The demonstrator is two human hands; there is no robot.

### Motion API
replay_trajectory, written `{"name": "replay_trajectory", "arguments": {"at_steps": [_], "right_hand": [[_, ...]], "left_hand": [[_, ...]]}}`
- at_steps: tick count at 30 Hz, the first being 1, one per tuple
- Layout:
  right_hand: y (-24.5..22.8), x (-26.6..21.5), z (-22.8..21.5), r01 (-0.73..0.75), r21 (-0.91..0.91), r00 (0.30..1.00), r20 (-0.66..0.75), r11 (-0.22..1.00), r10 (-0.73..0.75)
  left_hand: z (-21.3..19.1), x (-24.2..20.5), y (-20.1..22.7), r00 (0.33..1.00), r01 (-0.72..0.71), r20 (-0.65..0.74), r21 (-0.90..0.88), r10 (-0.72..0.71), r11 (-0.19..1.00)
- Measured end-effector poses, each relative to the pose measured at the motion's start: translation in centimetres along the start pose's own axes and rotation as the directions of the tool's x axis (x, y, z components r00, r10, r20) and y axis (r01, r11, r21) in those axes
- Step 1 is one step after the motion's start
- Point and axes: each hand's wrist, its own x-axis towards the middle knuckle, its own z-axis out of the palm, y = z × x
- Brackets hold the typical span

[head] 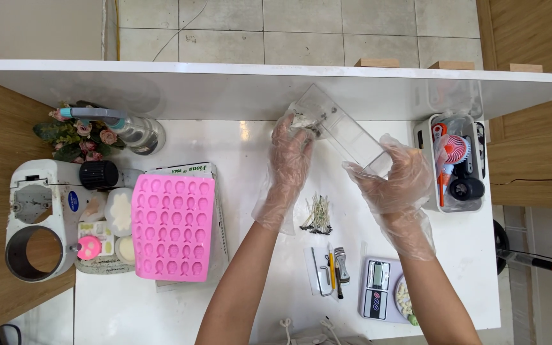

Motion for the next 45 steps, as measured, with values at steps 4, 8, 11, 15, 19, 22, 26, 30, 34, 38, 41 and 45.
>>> {"name": "replay_trajectory", "arguments": {"at_steps": [4, 8, 11, 15, 19, 22, 26, 30, 34, 38, 41, 45], "right_hand": [[0.4, -0.2, 0.1, 0.073, -0.014, 0.997, 0.002, 0.997, -0.073], [0.5, -0.3, -0.2, 0.075, -0.015, 0.997, 0.017, 0.997, -0.075], [0.5, -0.2, -0.1, 0.108, -0.036, 0.994, 0.035, 0.994, -0.107], [0.6, -0.4, 0.6, 0.177, -0.097, 0.984, 0.047, 0.979, -0.173], [0.5, -0.4, 0.8, 0.199, -0.125, 0.979, 0.073, 0.972, -0.191], [0.5, -0.2, 0.7, 0.227, -0.153, 0.974, 0.051, 0.962, -0.222], [-0.2, 0.1, -0.3, 0.098, -0.034, 0.995, 0.003, 0.995, -0.098], [-0.2, 0.1, -0.7, -0.039, 0.010, 0.999, 0.001, 0.999, 0.039], [-0.5, -0.6, -1.2, -0.303, 0.151, 0.952, -0.006, 0.941, 0.307], [-1.4, 0.4, -3.1, -0.618, 0.653, 0.677, 0.158, 0.438, 0.718], [-1.6, 0.8, -5.2, -0.707, 0.672, 0.531, 0.299, 0.220, 0.793], [-0.4, -0.6, -6.8, -0.755, 0.656, 0.396, 0.478, -0.019, 0.784]], "left_hand": [[-0.5, 0.2, 0.3, 1.000, 0.003, 0.020, 0.027, -0.004, 1.000], [-0.3, 0.3, 0.3, 1.000, 0.005, 0.029, 0.028, -0.006, 1.000], [-0.3, 0.2, 0.2, 0.999, 0.012, 0.038, 0.034, -0.013, 0.999], [0.3, -0.2, -0.4, 1.000, -0.004, 0.025, 0.031, 0.003, 1.000], [0.8, -0.3, -1.0, 1.000, 0.019, 0.004, 0.006, -0.019, 1.000], [0.0, 0.1, -0.1, 1.000, 0.005, 0.027, 0.040, -0.007, 0.999], [0.1, 0.0, -0.2, 1.000, 0.014, 0.012, 0.034, -0.015, 0.999], [0.9, -0.1, -0.4, 0.999, 0.032, -0.004, 0.005, -0.032, 0.999], [-1.6, -0.2, 1.2, 0.996, 0.054, 0.064, 0.008, -0.055, 0.999], [-2.4, -0.4, 1.8, 0.998, 0.040, 0.041, -0.026, -0.039, 0.999], [-4.6, -0.4, 3.7, 0.995, 0.091, 0.054, -0.025, -0.089, 0.996], [-7.9, -2.1, 6.1, 0.998, 0.019, -0.053, -0.033, -0.021, 0.999]]}}
